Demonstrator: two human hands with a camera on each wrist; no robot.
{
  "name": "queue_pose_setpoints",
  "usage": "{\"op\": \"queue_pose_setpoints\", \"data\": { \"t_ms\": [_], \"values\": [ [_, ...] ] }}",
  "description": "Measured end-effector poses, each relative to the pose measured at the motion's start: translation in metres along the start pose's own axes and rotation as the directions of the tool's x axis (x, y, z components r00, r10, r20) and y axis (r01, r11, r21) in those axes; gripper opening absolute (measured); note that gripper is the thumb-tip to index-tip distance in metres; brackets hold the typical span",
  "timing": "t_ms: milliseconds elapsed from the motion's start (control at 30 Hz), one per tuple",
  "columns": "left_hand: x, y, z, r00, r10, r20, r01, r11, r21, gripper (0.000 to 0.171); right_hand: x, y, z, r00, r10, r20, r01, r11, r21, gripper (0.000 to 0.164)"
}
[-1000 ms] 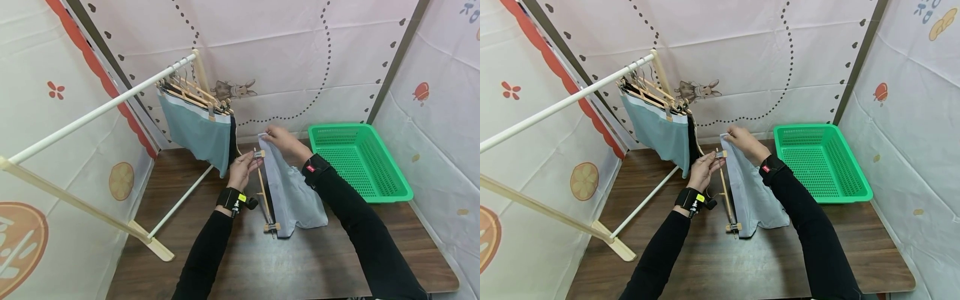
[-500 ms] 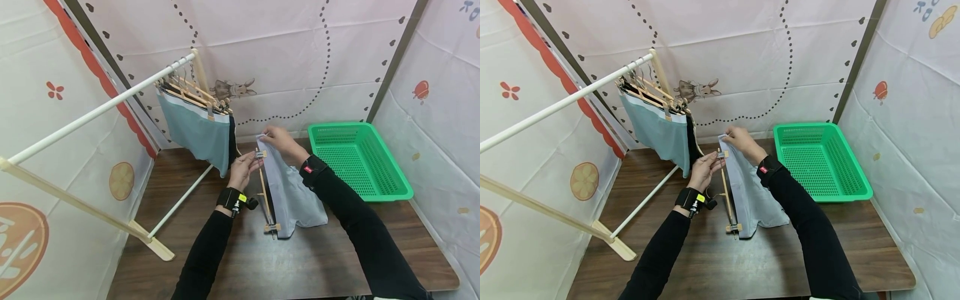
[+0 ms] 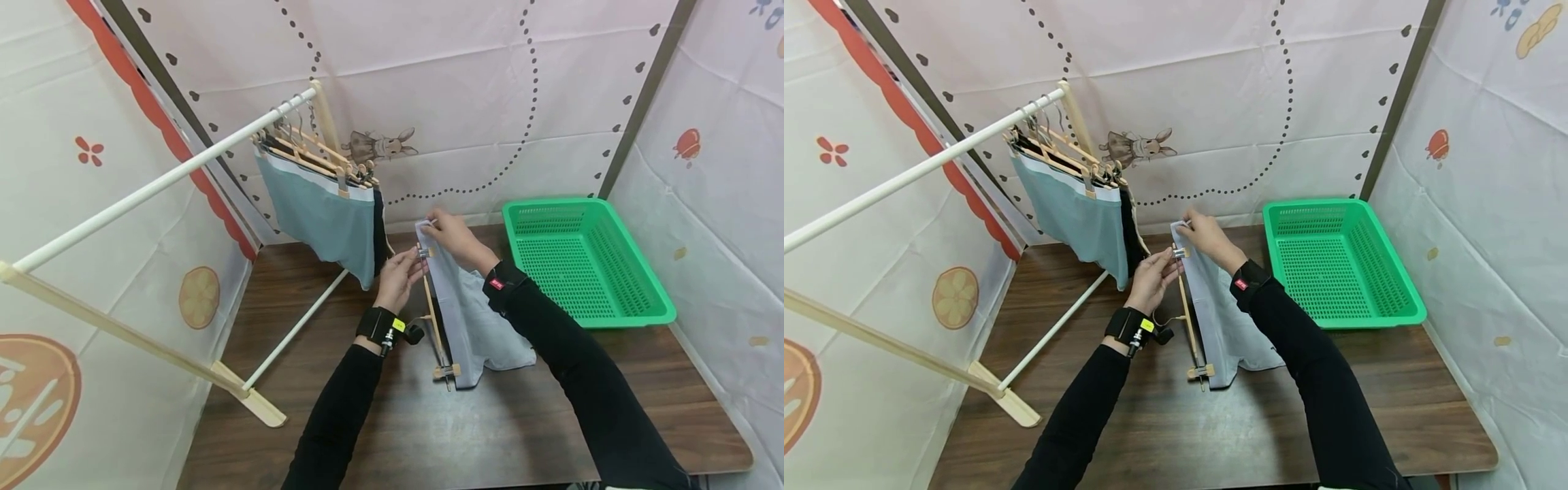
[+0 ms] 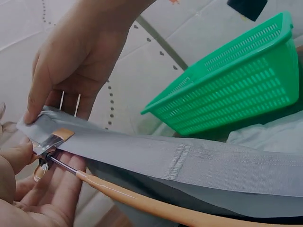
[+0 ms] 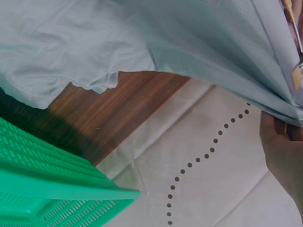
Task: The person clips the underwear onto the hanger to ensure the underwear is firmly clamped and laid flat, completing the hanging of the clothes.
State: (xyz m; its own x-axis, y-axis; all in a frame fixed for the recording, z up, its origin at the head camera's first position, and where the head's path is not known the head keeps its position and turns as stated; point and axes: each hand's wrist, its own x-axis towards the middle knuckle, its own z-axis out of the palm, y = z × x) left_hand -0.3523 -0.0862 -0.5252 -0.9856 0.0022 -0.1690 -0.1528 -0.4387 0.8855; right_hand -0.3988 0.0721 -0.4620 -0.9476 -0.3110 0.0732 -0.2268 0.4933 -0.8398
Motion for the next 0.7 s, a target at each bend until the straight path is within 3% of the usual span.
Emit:
{"op": "queue_pose_setpoints", "data": {
  "t_ms": [200, 300, 400, 500, 700],
  "values": [
    [0.008, -0.008, -0.008, 0.994, -0.109, 0.023, 0.111, 0.992, -0.068, 0.047, -0.012, 0.015, 0.008, 0.996, -0.062, -0.059, 0.052, 0.987, -0.150, 0.046],
    [0.014, -0.013, -0.015, 0.987, -0.160, 0.026, 0.162, 0.975, -0.153, 0.042, -0.027, 0.020, 0.015, 0.996, -0.052, -0.072, 0.038, 0.982, -0.184, 0.048],
    [0.021, -0.020, -0.026, 0.980, -0.201, 0.013, 0.198, 0.952, -0.235, 0.039, -0.048, 0.029, 0.028, 0.998, -0.027, -0.060, 0.013, 0.975, -0.220, 0.048],
    [0.024, -0.028, -0.038, 0.973, -0.229, -0.002, 0.219, 0.933, -0.285, 0.047, -0.074, 0.041, 0.048, 0.999, -0.020, -0.044, 0.008, 0.966, -0.257, 0.048],
    [0.022, -0.043, -0.059, 0.964, -0.258, -0.057, 0.232, 0.931, -0.283, 0.056, -0.129, 0.067, 0.094, 1.000, -0.016, -0.009, 0.012, 0.950, -0.313, 0.042]
  ]
}}
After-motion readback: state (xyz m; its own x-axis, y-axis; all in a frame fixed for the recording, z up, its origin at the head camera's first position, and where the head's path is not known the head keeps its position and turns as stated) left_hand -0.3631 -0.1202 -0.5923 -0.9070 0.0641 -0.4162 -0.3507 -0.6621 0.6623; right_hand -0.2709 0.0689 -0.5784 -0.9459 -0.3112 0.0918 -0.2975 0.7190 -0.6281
